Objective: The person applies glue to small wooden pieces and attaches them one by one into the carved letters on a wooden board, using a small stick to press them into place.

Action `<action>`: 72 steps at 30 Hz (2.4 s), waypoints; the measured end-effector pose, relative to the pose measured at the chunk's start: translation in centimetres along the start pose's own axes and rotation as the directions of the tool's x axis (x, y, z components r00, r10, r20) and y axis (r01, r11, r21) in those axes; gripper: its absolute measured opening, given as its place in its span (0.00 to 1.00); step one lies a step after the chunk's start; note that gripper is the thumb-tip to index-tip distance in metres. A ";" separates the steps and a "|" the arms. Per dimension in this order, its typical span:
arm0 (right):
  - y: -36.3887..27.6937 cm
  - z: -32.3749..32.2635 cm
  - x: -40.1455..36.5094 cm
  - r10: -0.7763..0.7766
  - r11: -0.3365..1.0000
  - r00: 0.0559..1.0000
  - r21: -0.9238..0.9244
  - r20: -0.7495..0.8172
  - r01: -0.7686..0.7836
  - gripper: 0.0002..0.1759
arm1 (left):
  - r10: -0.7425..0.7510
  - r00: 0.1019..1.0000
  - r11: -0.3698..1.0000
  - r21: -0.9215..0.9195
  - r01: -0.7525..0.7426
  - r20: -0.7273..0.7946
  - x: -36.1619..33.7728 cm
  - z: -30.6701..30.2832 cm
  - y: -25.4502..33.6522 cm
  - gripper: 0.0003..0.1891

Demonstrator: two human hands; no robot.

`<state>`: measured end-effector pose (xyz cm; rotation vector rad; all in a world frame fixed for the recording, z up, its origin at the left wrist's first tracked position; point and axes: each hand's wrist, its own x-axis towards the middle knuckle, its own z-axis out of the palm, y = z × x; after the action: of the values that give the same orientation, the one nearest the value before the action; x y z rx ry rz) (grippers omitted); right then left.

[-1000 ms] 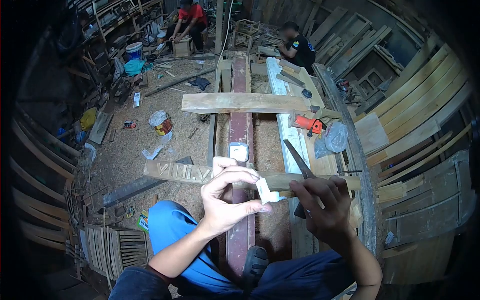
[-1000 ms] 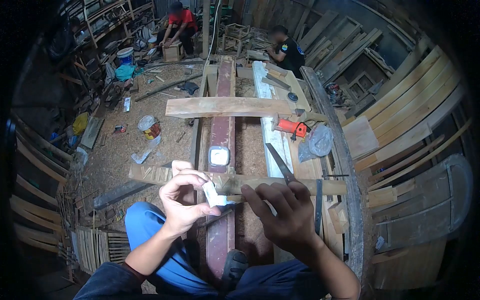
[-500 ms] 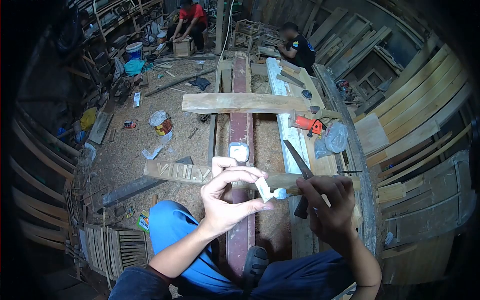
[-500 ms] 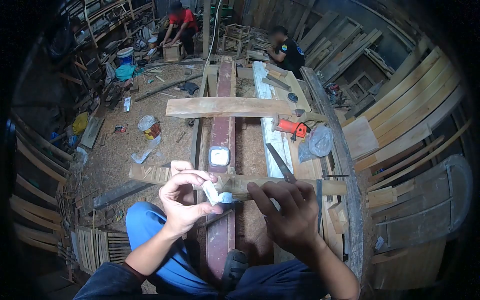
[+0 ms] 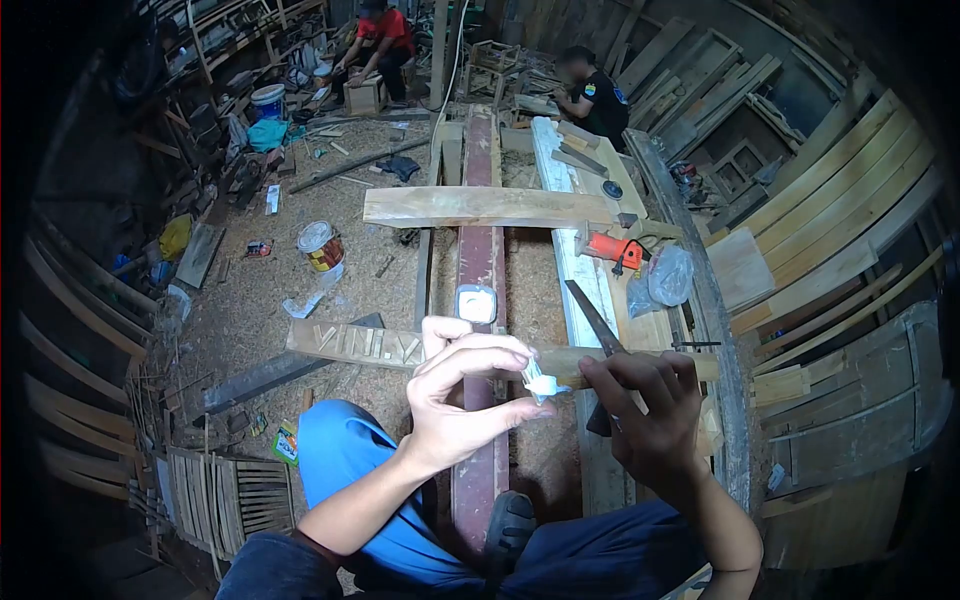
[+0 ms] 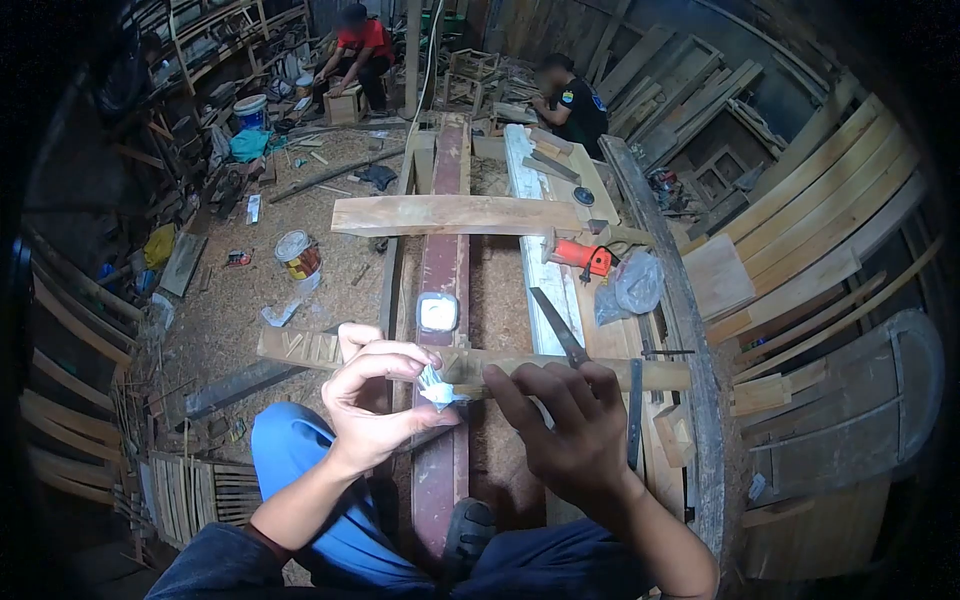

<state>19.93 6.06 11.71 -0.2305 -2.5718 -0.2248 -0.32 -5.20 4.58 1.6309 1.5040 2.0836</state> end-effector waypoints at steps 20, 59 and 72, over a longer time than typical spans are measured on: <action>0.3 0.2 -0.3 0.001 1.000 1.000 0.028 0.015 -0.001 0.29 | 0.023 0.999 1.000 0.018 -0.024 0.035 -0.4 0.0 -0.8 0.25; 5.6 4.3 -2.6 0.364 0.898 0.931 0.275 -0.028 -0.343 0.20 | -0.166 0.985 0.986 -0.007 0.167 0.043 -0.7 2.1 -3.9 0.27; 6.8 14.1 -8.7 0.665 0.415 0.728 0.730 0.164 -0.543 0.20 | -0.446 0.895 0.879 0.194 0.435 0.018 -5.3 3.7 -8.2 0.23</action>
<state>21.51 14.56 -3.92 -0.7731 -2.0123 1.0460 1.00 -1.85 -5.24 1.2282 1.8816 1.6752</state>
